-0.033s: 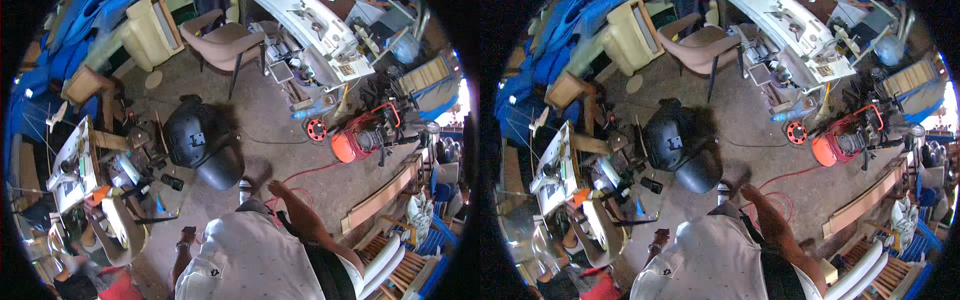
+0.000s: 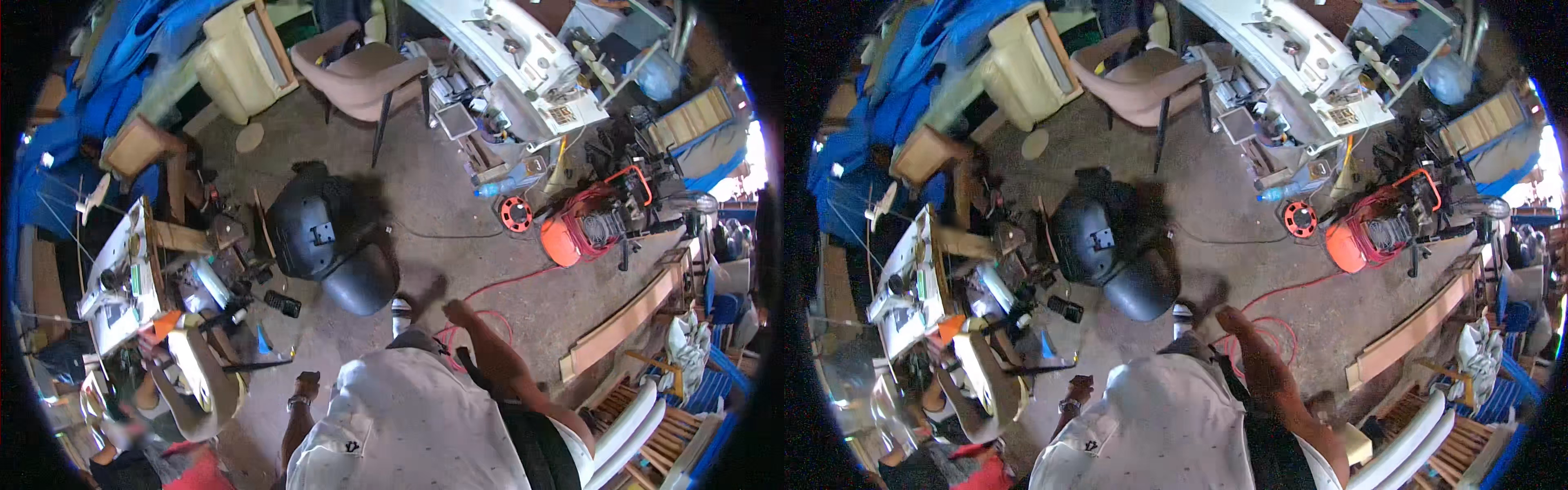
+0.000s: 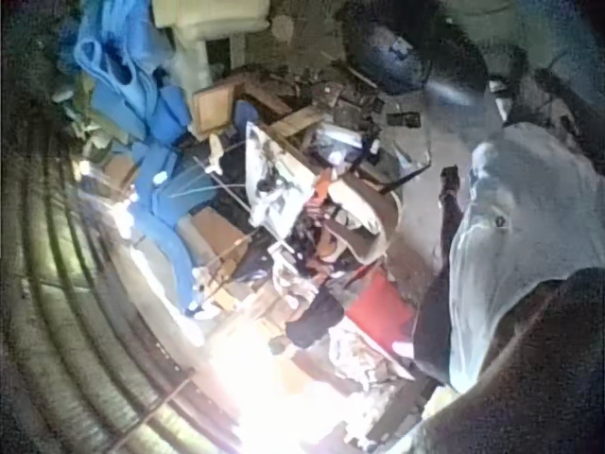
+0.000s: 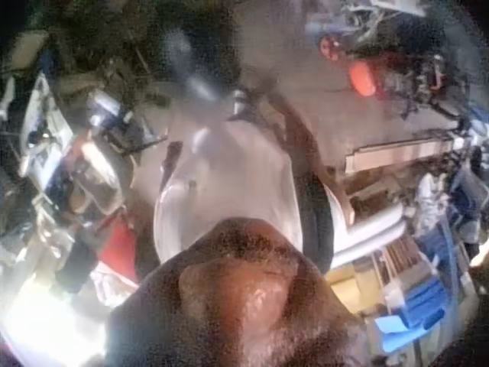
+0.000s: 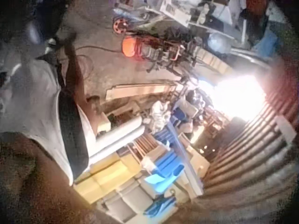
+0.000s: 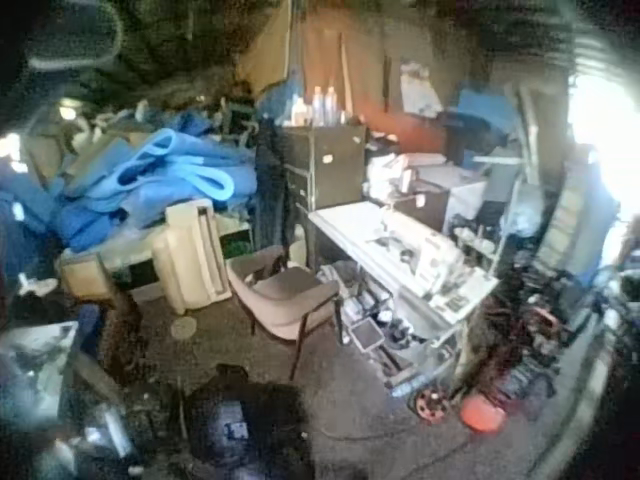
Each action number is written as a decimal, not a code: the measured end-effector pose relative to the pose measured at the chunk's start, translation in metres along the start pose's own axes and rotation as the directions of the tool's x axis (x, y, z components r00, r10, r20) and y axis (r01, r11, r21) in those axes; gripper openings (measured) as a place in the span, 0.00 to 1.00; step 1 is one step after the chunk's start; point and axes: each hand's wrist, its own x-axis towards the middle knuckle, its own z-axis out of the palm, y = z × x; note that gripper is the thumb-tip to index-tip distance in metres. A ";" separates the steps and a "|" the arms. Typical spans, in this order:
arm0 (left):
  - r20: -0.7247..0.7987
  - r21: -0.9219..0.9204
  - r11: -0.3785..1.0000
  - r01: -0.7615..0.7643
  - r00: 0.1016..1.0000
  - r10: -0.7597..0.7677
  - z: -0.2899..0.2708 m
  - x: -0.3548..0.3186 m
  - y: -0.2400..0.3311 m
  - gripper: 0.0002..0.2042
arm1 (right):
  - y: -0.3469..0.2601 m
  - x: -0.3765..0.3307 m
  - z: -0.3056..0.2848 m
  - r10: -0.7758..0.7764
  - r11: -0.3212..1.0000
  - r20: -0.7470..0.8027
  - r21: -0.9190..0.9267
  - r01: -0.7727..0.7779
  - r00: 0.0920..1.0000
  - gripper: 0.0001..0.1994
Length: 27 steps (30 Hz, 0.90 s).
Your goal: Stapling foam padding and fabric covers onto curved furniture armrests or components using a pneumatic staple gun.
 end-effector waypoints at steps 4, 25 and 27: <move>-0.045 -0.061 0.997 -0.049 0.998 0.046 0.032 0.040 -0.044 0.10 | 0.226 -0.079 0.134 -0.604 0.681 0.185 -0.385 0.623 0.775 0.15; -0.345 -0.356 0.895 -0.269 0.928 0.142 0.115 -0.223 -0.221 0.11 | -0.301 -0.017 0.021 -0.013 0.981 0.047 0.191 0.004 0.999 0.17; -0.296 -0.527 0.828 -0.192 0.955 0.033 0.118 -0.228 -0.217 0.12 | -0.291 -0.032 0.048 -0.060 0.987 0.100 0.155 0.044 0.993 0.18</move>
